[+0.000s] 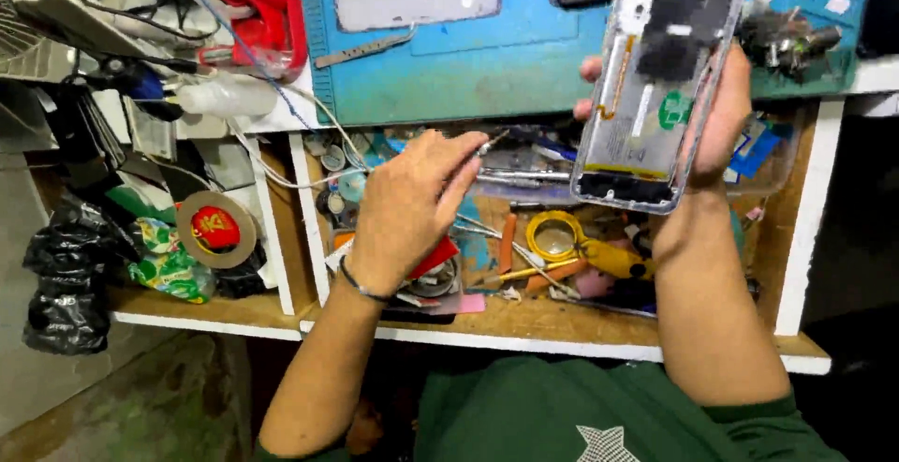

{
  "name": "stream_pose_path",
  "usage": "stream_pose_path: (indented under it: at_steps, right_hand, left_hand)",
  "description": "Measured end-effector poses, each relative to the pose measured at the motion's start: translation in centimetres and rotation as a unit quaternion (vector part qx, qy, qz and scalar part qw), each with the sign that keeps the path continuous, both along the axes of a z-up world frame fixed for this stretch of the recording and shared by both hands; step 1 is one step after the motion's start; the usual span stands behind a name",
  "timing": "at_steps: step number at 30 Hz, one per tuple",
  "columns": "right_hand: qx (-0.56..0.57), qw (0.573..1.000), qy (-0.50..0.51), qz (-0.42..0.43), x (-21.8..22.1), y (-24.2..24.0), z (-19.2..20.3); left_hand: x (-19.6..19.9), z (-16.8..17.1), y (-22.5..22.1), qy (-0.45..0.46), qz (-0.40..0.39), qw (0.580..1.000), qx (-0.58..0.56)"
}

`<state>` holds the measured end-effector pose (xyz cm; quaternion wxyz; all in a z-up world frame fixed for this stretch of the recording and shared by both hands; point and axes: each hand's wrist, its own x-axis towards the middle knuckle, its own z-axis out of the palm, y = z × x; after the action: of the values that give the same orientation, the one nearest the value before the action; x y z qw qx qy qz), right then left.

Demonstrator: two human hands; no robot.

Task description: A person is seen unscrewing and removing internal components from a smartphone at a repair workbench.

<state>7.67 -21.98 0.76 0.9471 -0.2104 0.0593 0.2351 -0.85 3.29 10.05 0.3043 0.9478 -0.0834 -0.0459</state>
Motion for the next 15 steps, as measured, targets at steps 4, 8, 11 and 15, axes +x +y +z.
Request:
stream_pose_path:
  at_steps: [4,8,11,15]
  right_hand:
    - [-0.049,0.996,0.067,-0.029,-0.4,1.4,3.1]
    - [-0.086,0.994,0.053,-0.043,-0.6,1.6,3.7]
    - [-0.077,0.995,0.041,-0.039,-0.6,0.2,3.1]
    - [-0.051,0.999,0.01,-0.013,-0.4,0.4,2.7]
  left_hand:
    - [0.2,-5.4,-1.3,-0.026,-0.088,0.987,0.132]
    - [0.2,-8.6,-2.2,-0.082,-0.102,0.957,0.259]
    - [-1.2,-6.4,-4.6,-0.197,-0.115,0.947,0.226]
    - [-5.8,-11.4,-10.5,-0.106,-0.249,0.952,0.142]
